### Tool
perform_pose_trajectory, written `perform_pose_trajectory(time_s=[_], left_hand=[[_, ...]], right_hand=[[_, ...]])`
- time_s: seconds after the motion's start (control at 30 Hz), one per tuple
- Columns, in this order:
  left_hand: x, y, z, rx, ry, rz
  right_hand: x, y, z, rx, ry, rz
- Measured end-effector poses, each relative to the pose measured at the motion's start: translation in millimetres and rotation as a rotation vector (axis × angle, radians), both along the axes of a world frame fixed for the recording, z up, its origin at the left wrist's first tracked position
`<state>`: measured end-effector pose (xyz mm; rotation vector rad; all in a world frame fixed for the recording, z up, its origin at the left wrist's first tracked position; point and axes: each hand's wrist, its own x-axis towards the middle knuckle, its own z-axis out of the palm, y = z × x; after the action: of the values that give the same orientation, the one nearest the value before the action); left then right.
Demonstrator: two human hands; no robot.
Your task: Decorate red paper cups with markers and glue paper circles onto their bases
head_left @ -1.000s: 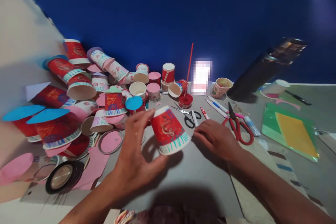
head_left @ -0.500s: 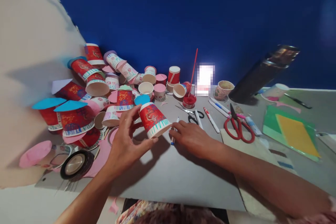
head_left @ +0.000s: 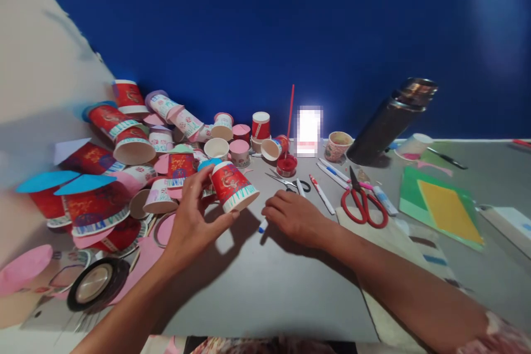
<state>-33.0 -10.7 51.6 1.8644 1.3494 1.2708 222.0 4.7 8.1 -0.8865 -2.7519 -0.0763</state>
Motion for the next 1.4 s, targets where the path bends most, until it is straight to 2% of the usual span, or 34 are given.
perform_pose_trajectory(time_s=[0.13,0.23,0.3,0.4,0.5,0.63,0.77,1.1,1.4], left_hand=[[12,8,-1.6,-0.075,-0.022,-0.022],[20,10,-8.5,-0.078,0.007,-0.069],[24,8,-14.7,-0.051,0.046,-0.089],[27,3,-22.8,-0.027,0.105,-0.106],[27,0,-27.2,-0.013,0.161,-0.148],[25,1,-28.9,0.022,0.206,-0.175],[25,2,-29.6,0.026,0.209,-0.177],[24,2,-31.7,0.076,0.198,-0.203],[25,2,-34.3,0.066,0.158,-0.170]], right_hand=[[22,3,13.2,0.042,0.486,-0.112],[28,2,27.9,0.034,0.847,-0.297],[26,-2,35.3,-0.057,1.001,-0.330],[21,-14,38.5,-0.255,1.113,-0.280],[19,-26,35.2,-0.305,1.053,-0.249],[20,-33,32.0,-0.177,0.892,-0.177],[20,-33,33.9,-0.158,0.826,-0.105],[13,-30,42.1,-0.146,0.793,-0.089],[22,-31,37.7,-0.112,0.846,-0.153]])
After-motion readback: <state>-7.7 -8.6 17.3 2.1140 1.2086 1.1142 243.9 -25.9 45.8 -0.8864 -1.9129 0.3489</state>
